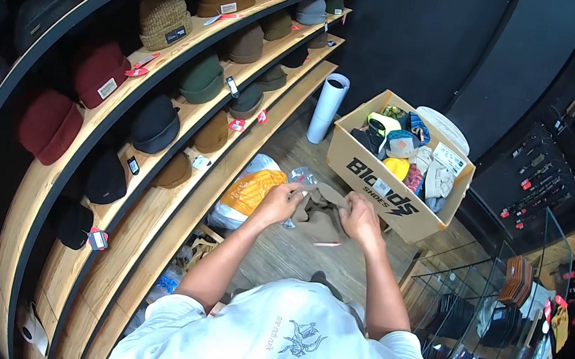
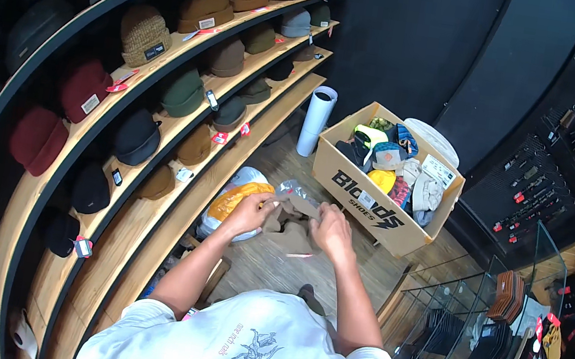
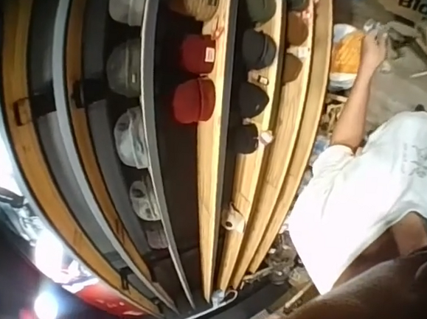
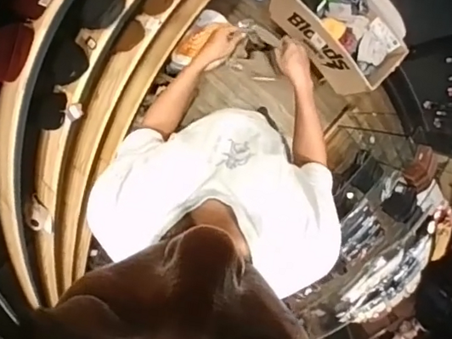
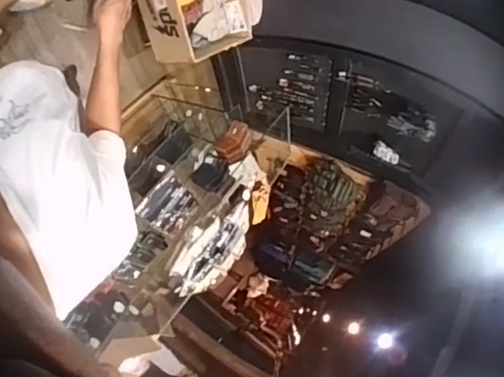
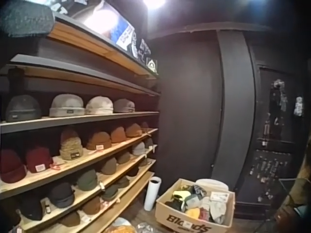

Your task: Removing beanies from a shipping box, cleaning them with a handheld brush, and organizing them onto retail display shelves.

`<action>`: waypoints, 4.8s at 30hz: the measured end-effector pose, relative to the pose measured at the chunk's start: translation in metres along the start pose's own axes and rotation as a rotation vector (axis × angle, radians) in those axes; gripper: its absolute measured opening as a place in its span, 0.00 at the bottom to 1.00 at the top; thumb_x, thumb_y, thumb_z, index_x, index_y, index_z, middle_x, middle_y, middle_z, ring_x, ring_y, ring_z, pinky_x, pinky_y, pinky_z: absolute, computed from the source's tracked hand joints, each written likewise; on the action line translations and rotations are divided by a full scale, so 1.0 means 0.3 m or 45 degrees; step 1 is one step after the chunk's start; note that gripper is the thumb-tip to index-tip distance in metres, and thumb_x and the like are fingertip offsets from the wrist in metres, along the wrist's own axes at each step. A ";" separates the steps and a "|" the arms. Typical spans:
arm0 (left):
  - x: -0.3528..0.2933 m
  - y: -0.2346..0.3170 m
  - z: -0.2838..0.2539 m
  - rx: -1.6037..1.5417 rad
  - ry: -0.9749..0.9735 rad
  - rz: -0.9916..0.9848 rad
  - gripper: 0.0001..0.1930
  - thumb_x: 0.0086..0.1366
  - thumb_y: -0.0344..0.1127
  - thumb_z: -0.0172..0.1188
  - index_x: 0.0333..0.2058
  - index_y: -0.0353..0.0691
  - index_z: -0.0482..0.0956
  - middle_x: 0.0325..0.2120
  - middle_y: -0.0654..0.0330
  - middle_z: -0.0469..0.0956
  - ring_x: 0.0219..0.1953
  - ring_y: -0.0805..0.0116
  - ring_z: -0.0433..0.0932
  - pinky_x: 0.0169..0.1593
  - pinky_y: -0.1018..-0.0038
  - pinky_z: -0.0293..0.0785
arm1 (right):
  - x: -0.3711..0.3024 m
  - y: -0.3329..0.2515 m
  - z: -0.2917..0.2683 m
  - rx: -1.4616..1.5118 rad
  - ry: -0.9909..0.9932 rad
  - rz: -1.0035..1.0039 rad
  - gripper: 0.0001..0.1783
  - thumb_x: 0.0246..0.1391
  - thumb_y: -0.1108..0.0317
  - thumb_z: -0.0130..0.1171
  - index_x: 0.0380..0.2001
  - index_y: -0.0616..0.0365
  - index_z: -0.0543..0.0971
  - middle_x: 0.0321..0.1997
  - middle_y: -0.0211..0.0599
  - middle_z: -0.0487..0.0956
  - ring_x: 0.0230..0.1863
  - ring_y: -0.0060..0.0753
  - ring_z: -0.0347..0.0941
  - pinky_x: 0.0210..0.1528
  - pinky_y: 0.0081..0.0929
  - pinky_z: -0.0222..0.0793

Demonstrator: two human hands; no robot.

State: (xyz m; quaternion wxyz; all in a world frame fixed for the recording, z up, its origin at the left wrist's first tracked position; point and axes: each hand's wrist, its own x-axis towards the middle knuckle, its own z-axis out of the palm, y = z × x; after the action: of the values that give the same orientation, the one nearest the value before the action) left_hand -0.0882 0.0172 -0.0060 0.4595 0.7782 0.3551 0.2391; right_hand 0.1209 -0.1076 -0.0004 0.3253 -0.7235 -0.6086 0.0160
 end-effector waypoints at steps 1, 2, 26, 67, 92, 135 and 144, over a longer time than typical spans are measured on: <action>0.013 -0.028 0.007 0.009 0.015 -0.007 0.15 0.65 0.36 0.57 0.46 0.35 0.81 0.41 0.41 0.81 0.47 0.48 0.80 0.50 0.61 0.74 | 0.024 0.013 -0.001 0.224 -0.092 0.123 0.11 0.51 0.69 0.57 0.36 0.63 0.75 0.29 0.46 0.78 0.28 0.53 0.78 0.34 0.46 0.75; 0.037 -0.058 0.014 0.104 0.107 0.075 0.17 0.65 0.38 0.58 0.49 0.36 0.79 0.43 0.41 0.80 0.49 0.47 0.79 0.51 0.61 0.74 | 0.057 0.018 -0.017 0.442 -0.179 0.248 0.09 0.52 0.70 0.57 0.36 0.63 0.74 0.28 0.43 0.77 0.27 0.46 0.79 0.31 0.42 0.75; 0.304 -0.077 0.242 -0.417 -0.046 -0.468 0.12 0.70 0.36 0.57 0.48 0.37 0.80 0.36 0.59 0.83 0.36 0.67 0.83 0.37 0.69 0.77 | 0.279 0.519 0.001 0.799 -0.299 0.625 0.14 0.56 0.73 0.60 0.45 0.61 0.73 0.35 0.37 0.81 0.35 0.31 0.81 0.39 0.30 0.81; -0.005 -0.038 0.121 -0.043 0.379 0.254 0.15 0.57 0.24 0.62 0.44 0.35 0.78 0.34 0.55 0.76 0.34 0.65 0.77 0.36 0.70 0.76 | 0.185 0.073 -0.100 0.723 -0.583 0.339 0.38 0.41 0.51 0.76 0.53 0.59 0.74 0.46 0.37 0.76 0.51 0.32 0.71 0.54 0.28 0.66; -0.279 0.077 0.130 0.136 0.277 0.366 0.19 0.60 0.22 0.52 0.51 0.35 0.77 0.40 0.42 0.79 0.42 0.40 0.78 0.46 0.56 0.75 | -0.285 -0.070 -0.111 -0.334 -0.106 0.119 0.26 0.40 0.67 0.71 0.47 0.49 0.78 0.42 0.40 0.78 0.50 0.45 0.73 0.58 0.50 0.60; -0.103 0.123 0.604 -0.772 0.108 -0.595 0.23 0.62 0.21 0.53 0.57 0.42 0.72 0.48 0.55 0.76 0.49 0.62 0.77 0.43 0.65 0.79 | -0.366 0.423 -0.339 0.304 -0.012 0.334 0.23 0.42 0.83 0.55 0.45 0.59 0.80 0.44 0.53 0.80 0.50 0.56 0.76 0.55 0.41 0.71; -0.173 0.201 0.523 -1.621 -0.113 -0.326 0.20 0.74 0.32 0.42 0.63 0.34 0.58 0.60 0.44 0.65 0.59 0.44 0.71 0.60 0.48 0.75 | -0.338 0.224 -0.352 0.490 0.386 0.078 0.26 0.43 0.86 0.52 0.50 0.63 0.75 0.55 0.52 0.73 0.60 0.56 0.69 0.63 0.41 0.65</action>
State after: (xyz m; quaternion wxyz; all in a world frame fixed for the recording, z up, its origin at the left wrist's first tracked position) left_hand 0.0083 -0.1281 -0.0278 0.8699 0.3144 0.2147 0.3137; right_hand 0.1974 -0.2489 0.0119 0.5439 -0.6606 -0.5164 0.0328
